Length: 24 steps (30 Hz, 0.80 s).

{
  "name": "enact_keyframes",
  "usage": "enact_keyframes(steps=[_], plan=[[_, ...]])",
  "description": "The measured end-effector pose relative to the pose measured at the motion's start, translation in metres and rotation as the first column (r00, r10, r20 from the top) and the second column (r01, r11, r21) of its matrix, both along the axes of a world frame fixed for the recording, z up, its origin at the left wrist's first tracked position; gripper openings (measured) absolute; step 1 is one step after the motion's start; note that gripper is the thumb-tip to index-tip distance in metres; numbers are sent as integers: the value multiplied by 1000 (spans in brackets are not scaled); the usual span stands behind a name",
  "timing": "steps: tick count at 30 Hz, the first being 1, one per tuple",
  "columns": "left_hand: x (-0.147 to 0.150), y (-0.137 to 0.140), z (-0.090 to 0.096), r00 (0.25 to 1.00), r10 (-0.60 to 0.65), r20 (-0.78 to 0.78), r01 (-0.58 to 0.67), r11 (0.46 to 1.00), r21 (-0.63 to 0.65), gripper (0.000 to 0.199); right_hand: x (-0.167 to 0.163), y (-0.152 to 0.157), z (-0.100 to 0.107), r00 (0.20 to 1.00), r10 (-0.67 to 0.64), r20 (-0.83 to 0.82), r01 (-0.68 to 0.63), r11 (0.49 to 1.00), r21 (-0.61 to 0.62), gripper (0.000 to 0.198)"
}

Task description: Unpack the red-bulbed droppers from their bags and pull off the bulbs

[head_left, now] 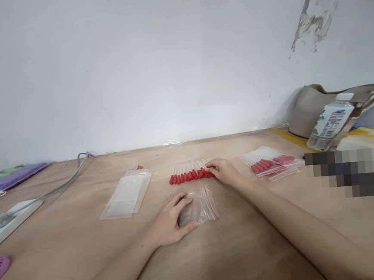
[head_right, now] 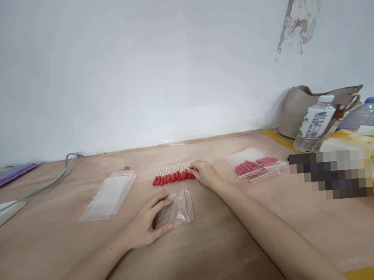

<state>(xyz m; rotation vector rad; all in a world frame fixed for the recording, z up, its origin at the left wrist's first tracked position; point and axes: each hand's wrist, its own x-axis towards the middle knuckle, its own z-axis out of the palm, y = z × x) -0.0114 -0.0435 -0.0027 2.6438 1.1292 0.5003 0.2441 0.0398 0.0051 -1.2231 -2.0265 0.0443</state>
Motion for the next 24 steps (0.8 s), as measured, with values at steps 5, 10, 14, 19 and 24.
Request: enact_keyframes(steps=[5,10,14,19,24], plan=[[0,0,0,1000,-6,5,6,1000,1,58,-6,-8,8,986,-38,160,39,999,-3,23],[0,0,0,1000,-9,18,9,1000,2,57,-12,-8,7,967,-75,242,82,996,-19,16],[0,0,0,1000,-10,23,10,1000,6,57,-16,-4,6,974,-141,175,142,990,4,18],[0,1,0,1000,-16,25,16,1000,14,58,-35,-3,11,989,-143,26,139,984,113,17],[1,0,0,1000,-21,11,21,1000,19,59,-63,0,10,980,-87,181,62,989,135,20]])
